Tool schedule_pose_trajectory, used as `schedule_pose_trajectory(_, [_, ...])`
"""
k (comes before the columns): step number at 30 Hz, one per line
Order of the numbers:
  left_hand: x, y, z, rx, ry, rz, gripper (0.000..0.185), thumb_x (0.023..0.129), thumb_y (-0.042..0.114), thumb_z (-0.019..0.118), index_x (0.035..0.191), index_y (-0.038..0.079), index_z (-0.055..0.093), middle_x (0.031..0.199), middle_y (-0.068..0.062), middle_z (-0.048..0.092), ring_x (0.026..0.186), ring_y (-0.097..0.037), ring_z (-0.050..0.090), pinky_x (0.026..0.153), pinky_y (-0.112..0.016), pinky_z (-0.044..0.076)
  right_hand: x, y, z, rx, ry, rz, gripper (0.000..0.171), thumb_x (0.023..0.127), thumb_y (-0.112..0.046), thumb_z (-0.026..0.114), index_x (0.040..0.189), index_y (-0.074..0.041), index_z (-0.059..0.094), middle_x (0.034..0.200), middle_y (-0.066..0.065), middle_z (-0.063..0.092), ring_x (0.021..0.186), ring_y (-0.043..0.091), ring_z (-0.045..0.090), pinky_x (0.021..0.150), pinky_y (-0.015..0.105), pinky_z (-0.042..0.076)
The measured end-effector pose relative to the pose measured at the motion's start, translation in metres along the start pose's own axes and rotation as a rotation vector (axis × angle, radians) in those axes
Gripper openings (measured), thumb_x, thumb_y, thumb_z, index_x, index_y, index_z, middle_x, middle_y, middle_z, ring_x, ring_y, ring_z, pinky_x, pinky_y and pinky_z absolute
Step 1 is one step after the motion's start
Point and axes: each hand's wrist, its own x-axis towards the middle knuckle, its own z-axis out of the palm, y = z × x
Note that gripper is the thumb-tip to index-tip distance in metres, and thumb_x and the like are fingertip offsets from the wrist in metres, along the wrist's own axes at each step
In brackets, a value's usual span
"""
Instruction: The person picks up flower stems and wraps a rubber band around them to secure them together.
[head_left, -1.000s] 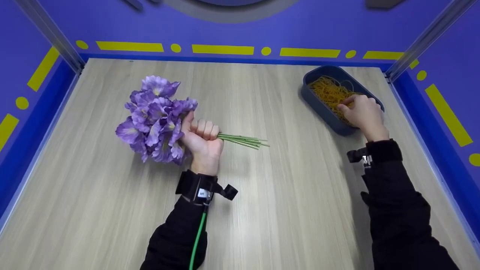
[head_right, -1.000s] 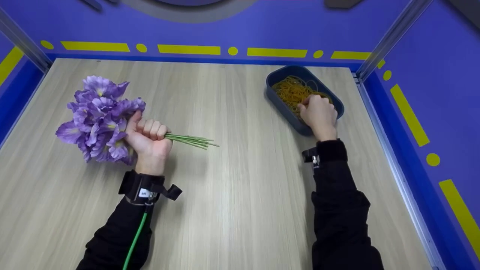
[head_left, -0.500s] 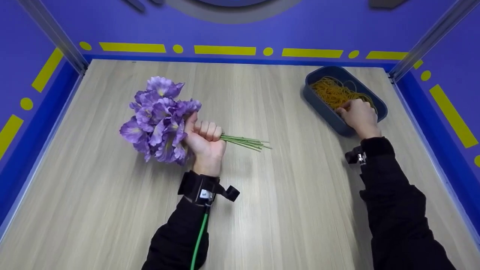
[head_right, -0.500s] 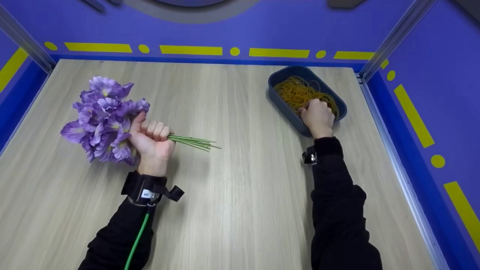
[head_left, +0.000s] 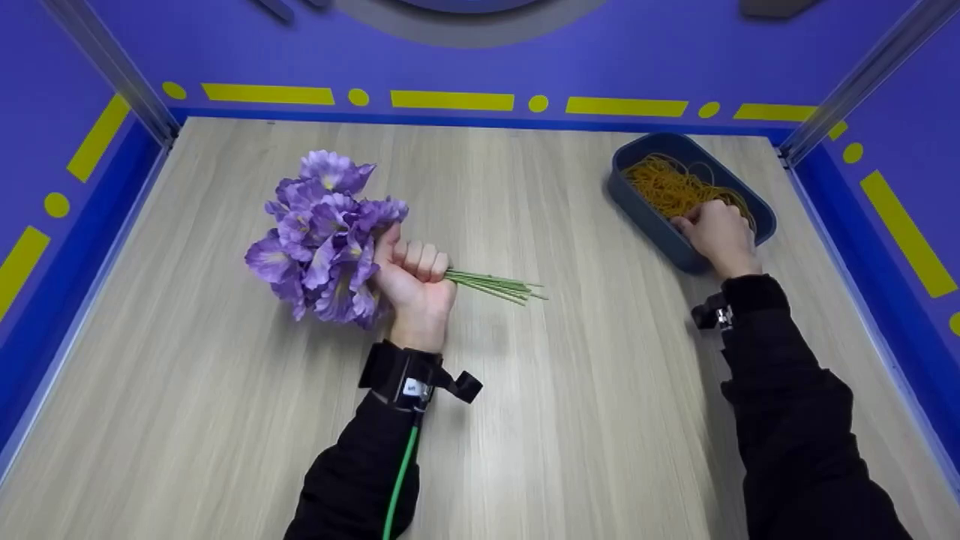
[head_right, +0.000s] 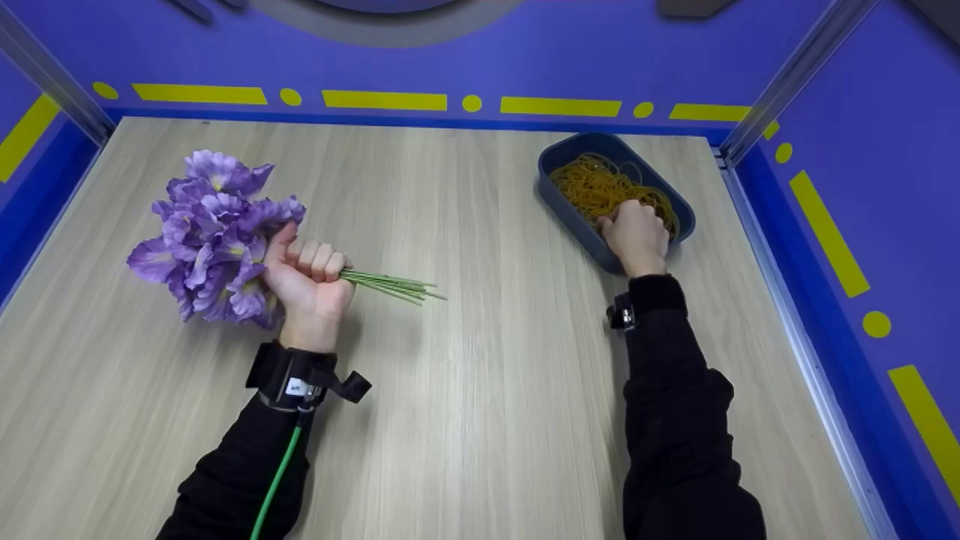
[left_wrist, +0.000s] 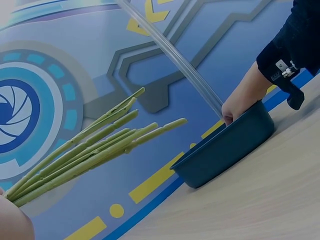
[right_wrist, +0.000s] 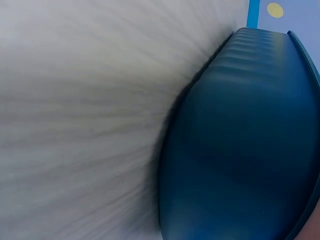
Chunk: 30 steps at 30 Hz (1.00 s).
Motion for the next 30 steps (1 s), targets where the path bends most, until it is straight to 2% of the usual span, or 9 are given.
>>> schedule_pose_trajectory(3, [0.0,-0.001,0.0,-0.013,-0.012,-0.018,0.056,0.105,0.014,0.037,0.05,0.019,0.027,0.053,0.009,0.012,0.042,-0.003,0.011,0.043,-0.019,0.006,-0.001,0.001,0.0,0.005,0.02,-0.002,0.033,0.103,-0.03,0.062,0.098,0.0,0.075,0.088,0.02,0.068,0.069,0.032,0.06,0.06,0.042,0.038])
schedule_pose_trajectory(5, [0.0,-0.001,0.0,-0.014,-0.015,-0.022,0.056,0.105,0.014,0.036,0.051,0.019,0.026,0.053,0.009,0.012,0.043,-0.003,0.011,0.043,-0.019,0.006,-0.002,0.001,0.0,0.015,0.046,-0.015,0.032,0.104,-0.027,0.058,0.1,0.002,0.073,0.091,0.022,0.068,0.073,0.035,0.061,0.065,0.046,0.043])
schedule_pose_trajectory(8, [0.0,-0.001,-0.001,-0.011,-0.011,-0.023,0.056,0.105,0.014,0.037,0.05,0.019,0.027,0.053,0.009,0.013,0.042,-0.003,0.012,0.043,-0.019,0.006,-0.004,0.001,-0.002,0.038,0.089,-0.023,0.032,0.105,-0.023,0.055,0.109,0.005,0.069,0.1,0.026,0.067,0.082,0.041,0.063,0.075,0.056,0.047])
schedule_pose_trajectory(10, [0.0,-0.001,-0.001,-0.006,-0.007,-0.021,0.057,0.105,0.014,0.037,0.049,0.019,0.029,0.052,0.009,0.013,0.041,-0.003,0.012,0.042,-0.019,0.006,-0.006,-0.001,-0.004,0.045,0.126,-0.021,0.032,0.105,-0.022,0.053,0.117,0.006,0.066,0.102,0.028,0.066,0.084,0.043,0.063,0.077,0.058,0.047])
schedule_pose_trajectory(15, [0.0,-0.002,-0.001,-0.017,-0.009,-0.026,0.056,0.105,0.014,0.037,0.05,0.02,0.028,0.05,0.009,0.014,0.042,-0.003,0.011,0.043,-0.019,0.006,-0.01,-0.006,-0.011,0.053,0.233,-0.043,0.032,0.106,-0.022,0.05,0.122,0.003,0.062,0.093,0.026,0.064,0.074,0.04,0.06,0.068,0.053,0.043])
schedule_pose_trajectory(21, [0.0,-0.002,-0.001,-0.029,-0.028,-0.041,0.052,0.105,0.014,0.035,0.056,0.02,0.02,0.054,0.01,0.012,0.045,-0.003,0.009,0.043,-0.019,0.005,-0.012,-0.014,-0.02,0.08,0.335,-0.078,0.029,0.106,-0.019,0.052,0.118,0.003,0.066,0.106,0.025,0.068,0.092,0.043,0.064,0.084,0.059,0.046])
schedule_pose_trajectory(26, [0.0,-0.001,-0.001,-0.016,-0.02,-0.029,0.052,0.105,0.013,0.036,0.055,0.02,0.022,0.054,0.01,0.013,0.043,-0.003,0.011,0.043,-0.019,0.006,-0.012,-0.019,-0.026,0.112,0.398,-0.103,0.026,0.105,-0.018,0.056,0.116,0.001,0.069,0.106,0.023,0.071,0.093,0.04,0.066,0.083,0.055,0.047])
schedule_pose_trajectory(30, [0.0,0.0,0.0,-0.011,-0.005,-0.018,0.054,0.104,0.013,0.038,0.051,0.02,0.027,0.052,0.01,0.014,0.04,-0.003,0.013,0.042,-0.019,0.007,-0.012,-0.02,-0.026,0.134,0.41,-0.132,0.025,0.103,-0.019,0.06,0.113,0.001,0.071,0.106,0.022,0.071,0.095,0.038,0.066,0.08,0.052,0.047])
